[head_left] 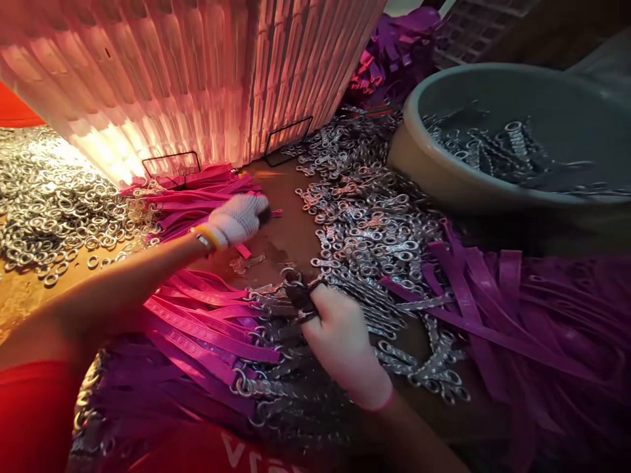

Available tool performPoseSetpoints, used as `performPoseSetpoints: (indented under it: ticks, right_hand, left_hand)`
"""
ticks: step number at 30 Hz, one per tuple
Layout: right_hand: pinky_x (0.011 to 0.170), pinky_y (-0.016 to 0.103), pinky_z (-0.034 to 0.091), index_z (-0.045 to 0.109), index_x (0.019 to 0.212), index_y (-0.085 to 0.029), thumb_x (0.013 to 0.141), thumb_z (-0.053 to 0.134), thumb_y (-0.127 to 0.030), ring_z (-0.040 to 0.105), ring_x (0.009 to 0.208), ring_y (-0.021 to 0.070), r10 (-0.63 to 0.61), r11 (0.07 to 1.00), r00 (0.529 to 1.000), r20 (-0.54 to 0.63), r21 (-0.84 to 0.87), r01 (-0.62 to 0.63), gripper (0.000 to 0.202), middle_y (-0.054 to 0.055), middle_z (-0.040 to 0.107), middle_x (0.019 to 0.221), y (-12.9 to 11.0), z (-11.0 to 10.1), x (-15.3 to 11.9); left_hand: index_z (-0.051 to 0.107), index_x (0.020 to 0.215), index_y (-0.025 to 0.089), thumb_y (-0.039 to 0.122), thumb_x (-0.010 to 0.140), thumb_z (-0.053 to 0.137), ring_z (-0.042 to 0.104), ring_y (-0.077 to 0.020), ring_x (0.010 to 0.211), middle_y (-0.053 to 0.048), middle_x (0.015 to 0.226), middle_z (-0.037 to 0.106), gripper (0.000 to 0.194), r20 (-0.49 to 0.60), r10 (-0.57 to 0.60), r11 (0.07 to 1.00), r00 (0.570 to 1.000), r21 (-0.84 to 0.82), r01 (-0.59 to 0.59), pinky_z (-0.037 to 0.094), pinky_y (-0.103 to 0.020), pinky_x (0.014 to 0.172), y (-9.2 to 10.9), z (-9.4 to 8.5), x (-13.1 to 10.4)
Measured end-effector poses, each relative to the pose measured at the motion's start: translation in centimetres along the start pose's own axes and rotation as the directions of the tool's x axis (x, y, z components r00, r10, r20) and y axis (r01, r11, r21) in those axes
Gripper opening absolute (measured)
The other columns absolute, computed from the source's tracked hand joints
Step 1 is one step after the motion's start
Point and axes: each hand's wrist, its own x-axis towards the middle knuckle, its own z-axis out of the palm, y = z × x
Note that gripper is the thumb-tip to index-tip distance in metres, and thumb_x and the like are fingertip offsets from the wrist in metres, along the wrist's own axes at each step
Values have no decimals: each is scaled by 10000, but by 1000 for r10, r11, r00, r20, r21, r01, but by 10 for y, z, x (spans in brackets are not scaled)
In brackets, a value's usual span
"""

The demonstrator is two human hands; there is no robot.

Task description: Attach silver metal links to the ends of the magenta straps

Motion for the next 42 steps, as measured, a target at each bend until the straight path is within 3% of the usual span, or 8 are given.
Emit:
performPoseSetpoints:
  ticks: [4,9,15,19,21,26,35,42]
  right_hand:
    - [559,284,331,590,734,-200,738,432,-129,527,575,175,-25,988,999,24,153,21,174,45,631,653,-21,7,-13]
    - [550,281,332,612,722,-196,703,455,-121,533,573,175,36,989,995,88,137,-48,174,44,625,636,-32,13,-24]
    - [716,289,483,657,1037,-209,697,424,-45,635,799,204,-2,938,1000,20,346,-5,443,49,700,864,-33,5,-23]
    - [881,325,500,631,1133,-203,670,401,-14,629,1005,213,-46,930,991,-122,358,87,550,83,688,1053,-39,2,-21]
    - [863,329,500,647,1084,-183,654,408,-25,629,994,223,-60,946,989,-138,307,100,516,100,684,1028,-44,2,-20]
    - [627,292,433,649,767,-185,614,460,-71,612,705,204,-188,972,980,-69,127,195,269,77,679,784,-67,1,-20]
    - [564,323,319,655,693,-186,696,554,-111,599,671,218,-213,952,971,108,-200,231,125,111,691,789,-92,-7,-32]
    - [699,302,385,671,922,-161,738,519,-72,634,884,225,-60,989,921,384,-101,106,254,127,699,1054,-101,-23,-29]
  left_hand:
    - [686,837,-32,81,852,465,652,-167,915,-143,995,701,249,-8,-38,944,999,328,38,441,-211,752,-10,-5,66]
    - [716,1051,40,38,808,578,606,-367,1138,-262,1220,636,280,70,-36,886,997,464,-1,440,-481,957,-5,23,68]
    - [660,1134,42,185,917,501,659,-380,985,-257,982,682,305,67,-26,885,997,465,-8,489,-470,805,10,20,3]
    - [670,946,151,310,931,520,667,-215,783,-98,867,689,219,115,64,915,991,389,-104,473,-285,667,14,-2,-75]
    - [629,902,157,306,969,412,530,-107,485,-9,615,585,272,215,3,999,977,43,-13,386,-212,485,15,-9,-117]
    - [476,731,180,392,916,473,316,-61,386,63,498,398,281,236,-199,763,951,-572,302,244,-193,388,19,-7,-191]
    - [601,765,151,163,856,512,472,-113,620,-26,710,616,128,39,93,996,995,9,-94,345,-231,596,-6,24,-218]
    - [604,774,140,330,948,483,450,-94,580,1,654,574,285,46,-7,936,999,-351,23,369,-209,567,-11,28,-227]
